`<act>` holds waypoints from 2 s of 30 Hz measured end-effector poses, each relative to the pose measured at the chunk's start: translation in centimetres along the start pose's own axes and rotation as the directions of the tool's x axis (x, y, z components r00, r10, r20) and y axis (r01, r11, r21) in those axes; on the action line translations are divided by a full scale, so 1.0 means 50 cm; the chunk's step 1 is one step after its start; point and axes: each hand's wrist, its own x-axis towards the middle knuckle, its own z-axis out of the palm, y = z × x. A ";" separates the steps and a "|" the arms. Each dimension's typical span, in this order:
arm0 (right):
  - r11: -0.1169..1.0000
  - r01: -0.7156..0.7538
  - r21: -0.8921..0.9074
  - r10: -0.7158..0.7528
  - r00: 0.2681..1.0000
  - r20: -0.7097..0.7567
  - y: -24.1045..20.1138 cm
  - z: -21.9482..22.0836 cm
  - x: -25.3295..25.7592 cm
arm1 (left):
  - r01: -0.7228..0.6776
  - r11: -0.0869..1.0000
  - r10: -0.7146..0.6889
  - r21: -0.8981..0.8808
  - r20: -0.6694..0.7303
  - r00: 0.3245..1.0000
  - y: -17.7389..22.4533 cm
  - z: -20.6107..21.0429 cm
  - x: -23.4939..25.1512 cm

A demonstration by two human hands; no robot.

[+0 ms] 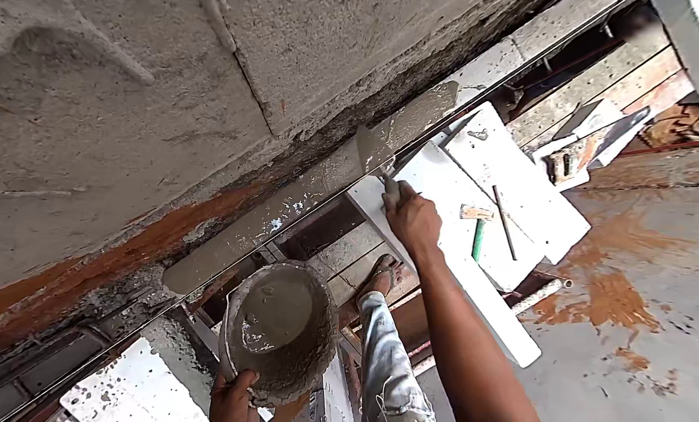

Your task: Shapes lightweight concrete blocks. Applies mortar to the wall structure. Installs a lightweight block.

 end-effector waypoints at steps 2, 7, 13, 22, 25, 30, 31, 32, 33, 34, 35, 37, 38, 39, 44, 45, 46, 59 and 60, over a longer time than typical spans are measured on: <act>0.994 -0.062 0.091 0.067 0.996 -0.052 0.029 -0.050 0.088 | 0.005 1.000 -0.005 0.000 0.010 1.000 -0.005 -0.013 0.002; 0.860 -0.128 0.495 0.151 0.989 -0.005 0.072 -0.063 0.162 | 0.007 1.000 -0.007 0.020 0.005 1.000 -0.021 -0.016 0.010; 0.955 0.152 0.255 -0.231 0.920 0.316 -0.043 0.101 -0.167 | 0.008 1.000 -0.008 0.016 0.006 1.000 -0.021 -0.012 0.014; 0.866 0.365 -0.340 -0.126 0.819 0.560 -0.052 0.110 -0.445 | -0.009 1.000 0.009 0.022 0.001 1.000 -0.033 -0.029 0.023; 0.836 0.413 -0.361 -0.084 0.747 0.660 -0.062 0.192 -0.415 | -0.038 0.999 0.037 0.040 0.028 0.999 -0.032 -0.033 0.013; 0.915 0.361 -0.178 -0.137 0.697 0.704 -0.004 0.187 -0.391 | 0.057 0.995 -0.061 -0.079 -0.045 0.997 -0.021 -0.043 0.014; 0.933 0.341 -0.113 -0.179 0.714 0.677 0.012 0.172 -0.396 | 0.082 0.990 -0.089 -0.113 -0.057 0.994 -0.022 -0.046 0.017; 0.945 0.327 -0.027 -0.237 0.738 0.631 0.027 0.158 -0.401 | 0.097 0.985 -0.106 -0.139 -0.062 0.992 -0.024 -0.046 0.021; 0.941 0.330 0.073 -0.313 0.770 0.557 0.038 0.147 -0.406 | 0.105 0.982 -0.117 -0.159 -0.067 0.991 -0.029 -0.045 0.025; 0.922 0.352 0.162 -0.386 0.797 0.464 0.042 0.141 -0.407 | 0.107 0.979 -0.121 -0.172 -0.068 0.990 -0.034 -0.043 0.028; 0.898 0.378 0.226 -0.439 0.813 0.383 0.037 0.135 -0.402 | 0.109 0.977 -0.123 -0.181 -0.070 0.990 -0.040 -0.041 0.032; 0.836 0.481 0.264 -0.540 0.808 0.238 0.002 0.128 -0.377 | 0.103 0.977 -0.120 -0.185 -0.079 0.990 -0.050 -0.038 0.036; 0.803 0.551 0.229 -0.591 0.787 0.176 -0.023 0.129 -0.357 | 0.101 0.978 -0.117 -0.181 -0.081 0.990 -0.053 -0.039 0.037; 0.758 0.634 0.154 -0.651 0.751 0.114 -0.051 0.135 -0.333 | 0.100 0.980 -0.115 -0.171 -0.084 0.990 -0.056 -0.040 0.037; 0.541 0.788 -0.294 -0.833 0.551 -0.056 -0.198 0.202 -0.272 | 0.091 0.986 -0.104 -0.140 -0.087 0.991 -0.072 -0.061 0.032; 0.571 0.759 -0.313 -0.814 0.573 -0.094 -0.211 0.209 -0.285 | 0.092 0.987 -0.104 -0.135 -0.081 0.991 -0.075 -0.066 0.031; 0.631 0.716 -0.298 -0.768 0.630 -0.115 -0.217 0.211 -0.304 | 0.094 0.987 -0.105 -0.129 -0.083 0.991 -0.075 -0.069 0.028; 0.944 0.329 0.030 -0.270 0.715 0.645 -0.296 0.254 -0.397 | 0.091 0.993 -0.097 -0.070 -0.094 0.991 -0.113 -0.060 0.039; 0.933 0.359 0.036 -0.287 0.677 0.678 -0.310 0.264 -0.407 | 0.092 0.993 -0.098 -0.069 -0.087 0.991 -0.118 -0.057 0.041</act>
